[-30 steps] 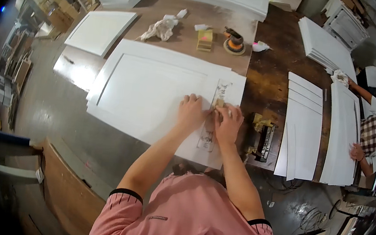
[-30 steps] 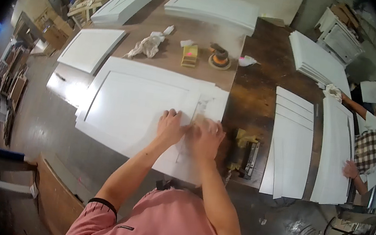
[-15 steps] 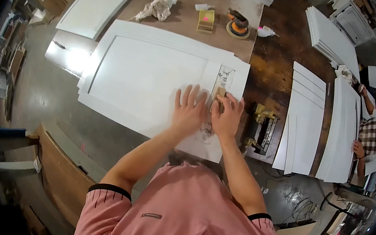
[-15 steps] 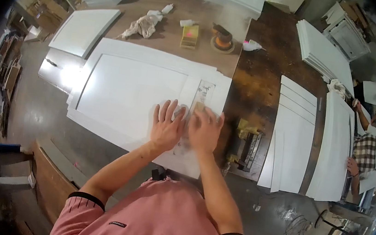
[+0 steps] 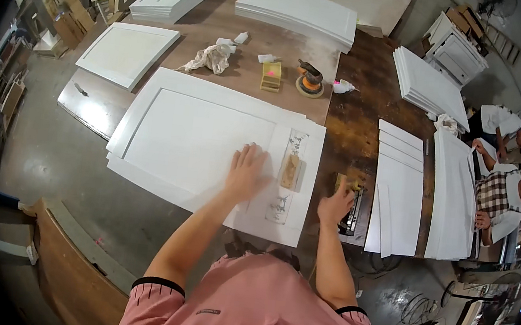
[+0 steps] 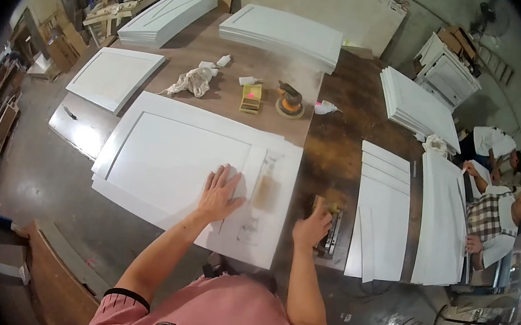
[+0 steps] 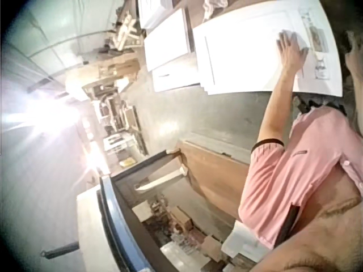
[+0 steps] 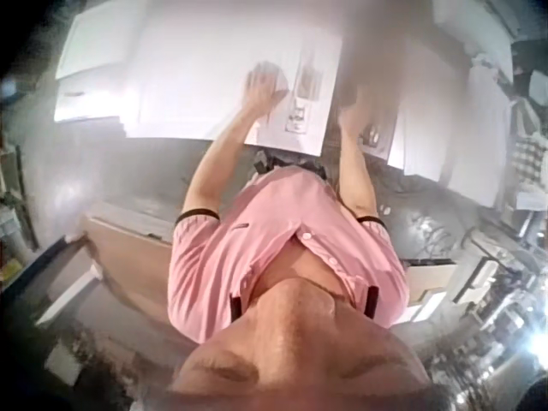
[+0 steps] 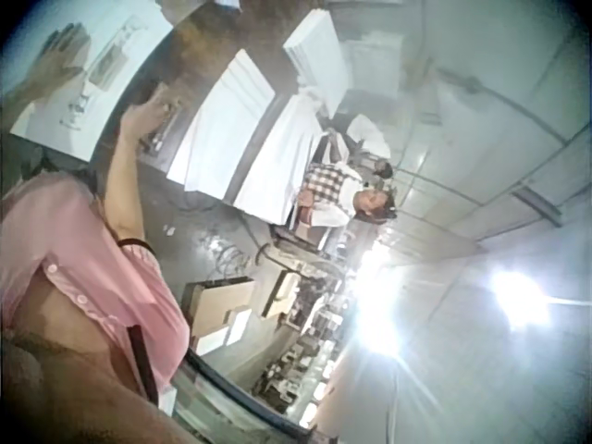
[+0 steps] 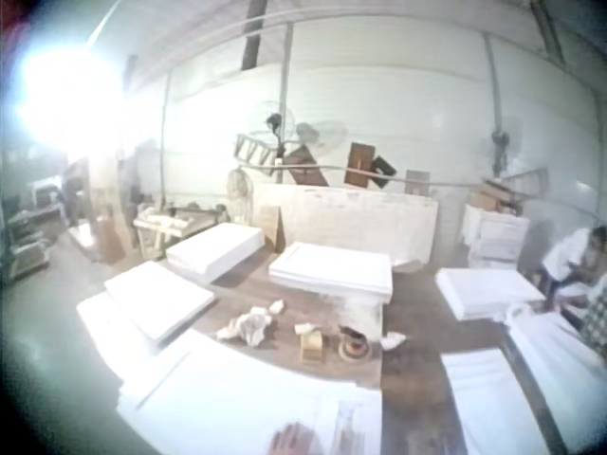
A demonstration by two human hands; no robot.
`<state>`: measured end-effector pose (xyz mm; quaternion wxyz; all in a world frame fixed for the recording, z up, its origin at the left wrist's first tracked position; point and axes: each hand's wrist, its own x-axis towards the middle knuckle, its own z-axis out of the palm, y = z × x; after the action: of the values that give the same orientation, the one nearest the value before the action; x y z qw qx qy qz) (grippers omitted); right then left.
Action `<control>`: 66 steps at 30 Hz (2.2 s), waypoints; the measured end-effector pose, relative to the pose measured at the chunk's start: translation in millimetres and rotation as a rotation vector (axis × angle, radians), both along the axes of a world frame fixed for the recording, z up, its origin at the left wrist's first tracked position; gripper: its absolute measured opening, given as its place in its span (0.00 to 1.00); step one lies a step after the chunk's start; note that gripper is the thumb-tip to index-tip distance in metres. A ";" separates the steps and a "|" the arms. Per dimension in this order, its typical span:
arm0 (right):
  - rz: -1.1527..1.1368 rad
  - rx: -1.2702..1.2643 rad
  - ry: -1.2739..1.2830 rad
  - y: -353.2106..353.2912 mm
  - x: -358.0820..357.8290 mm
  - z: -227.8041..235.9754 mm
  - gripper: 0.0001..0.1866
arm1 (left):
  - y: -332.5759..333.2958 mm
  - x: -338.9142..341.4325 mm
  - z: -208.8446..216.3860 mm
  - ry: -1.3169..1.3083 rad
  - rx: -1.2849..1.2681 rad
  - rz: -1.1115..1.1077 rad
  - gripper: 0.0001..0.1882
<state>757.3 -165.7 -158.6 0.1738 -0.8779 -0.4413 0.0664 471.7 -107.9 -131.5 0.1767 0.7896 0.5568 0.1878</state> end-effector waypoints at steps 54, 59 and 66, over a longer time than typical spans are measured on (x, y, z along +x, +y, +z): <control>0.638 -0.343 1.110 33.9 -30.0 177.9 0.34 | -23.1 -29.0 28.6 -0.133 -0.264 -0.084 0.43; 0.655 -0.522 1.157 3.2 -44.3 160.2 0.36 | -86.6 -43.8 15.1 -0.055 -0.145 -0.165 0.44; 0.832 -0.657 1.021 8.4 -71.9 167.9 0.38 | -76.4 -52.7 15.2 -0.060 -0.181 -0.199 0.48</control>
<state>685.4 -157.3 9.3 0.0459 -0.5044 -0.5595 0.6561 418.9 -184.3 -116.2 0.2817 0.8157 0.4850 0.1420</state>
